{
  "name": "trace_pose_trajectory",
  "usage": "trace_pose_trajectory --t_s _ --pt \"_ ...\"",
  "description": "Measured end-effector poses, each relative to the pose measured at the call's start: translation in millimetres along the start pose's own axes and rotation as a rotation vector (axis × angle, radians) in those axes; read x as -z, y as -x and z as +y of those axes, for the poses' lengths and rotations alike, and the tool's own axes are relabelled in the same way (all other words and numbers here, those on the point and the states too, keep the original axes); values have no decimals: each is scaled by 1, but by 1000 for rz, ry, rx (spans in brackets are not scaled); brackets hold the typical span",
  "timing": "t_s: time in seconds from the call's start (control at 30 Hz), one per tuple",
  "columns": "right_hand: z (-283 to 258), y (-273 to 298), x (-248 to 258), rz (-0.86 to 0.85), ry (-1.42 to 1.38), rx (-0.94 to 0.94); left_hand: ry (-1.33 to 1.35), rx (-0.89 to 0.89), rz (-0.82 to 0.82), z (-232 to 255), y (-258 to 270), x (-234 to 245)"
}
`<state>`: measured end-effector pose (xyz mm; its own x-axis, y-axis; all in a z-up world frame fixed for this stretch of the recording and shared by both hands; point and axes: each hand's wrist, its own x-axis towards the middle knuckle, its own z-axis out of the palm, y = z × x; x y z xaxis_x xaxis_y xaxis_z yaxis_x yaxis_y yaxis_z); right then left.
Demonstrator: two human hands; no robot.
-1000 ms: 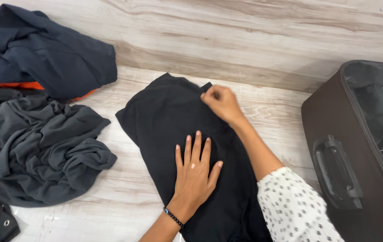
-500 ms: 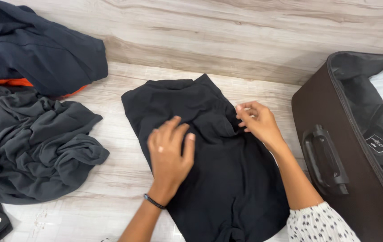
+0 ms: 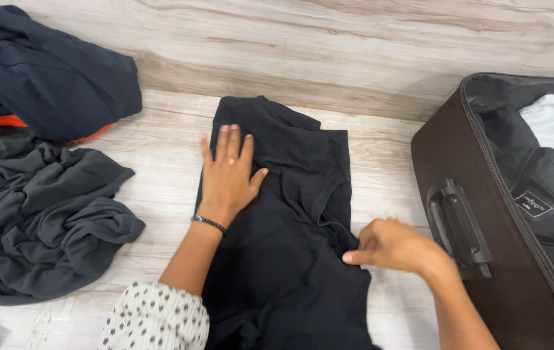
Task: The person folds a light-colored shirt, a black shirt, and a black t-shirt on the floor, then places them into a suitcase. The person handles each garment one at a time, smoothing and folding them neatly.
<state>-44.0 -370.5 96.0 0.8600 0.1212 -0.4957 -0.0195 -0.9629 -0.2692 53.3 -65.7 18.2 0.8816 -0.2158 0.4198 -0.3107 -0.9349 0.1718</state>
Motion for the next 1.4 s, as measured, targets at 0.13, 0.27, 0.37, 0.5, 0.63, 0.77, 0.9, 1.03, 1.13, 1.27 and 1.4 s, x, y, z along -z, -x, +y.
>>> trace_pose_trajectory --t_s 0.13,0.27,0.37,0.5,0.63,0.77,0.9,1.03,1.13,1.27,1.4 --pt "4 -24 21 409 -461 87 166 -16 -25 36 15 -4" --pt "-6 -94 19 577 -841 190 289 -8 -77 57 46 2" --pt "-13 -143 16 459 -850 47 263 -22 -44 59 54 6" --pt "-11 -169 23 345 -734 192 305 -14 -42 59 56 9" --pt "4 -160 43 745 -1004 328 409 -31 -17 57 52 12" --pt "20 -139 44 1105 -740 169 365 -69 -90 56 57 11" --pt "29 -122 29 998 -539 218 408 -63 -89 56 53 8" --pt "27 -121 7 926 -271 148 402 36 -8 53 54 9" --pt "30 -125 -2 867 -91 187 288 107 17 48 57 10" --pt "32 -133 13 731 -387 53 260 43 -32 42 50 8" --pt "17 -119 19 989 -9 149 264 -24 -10 49 43 -4"
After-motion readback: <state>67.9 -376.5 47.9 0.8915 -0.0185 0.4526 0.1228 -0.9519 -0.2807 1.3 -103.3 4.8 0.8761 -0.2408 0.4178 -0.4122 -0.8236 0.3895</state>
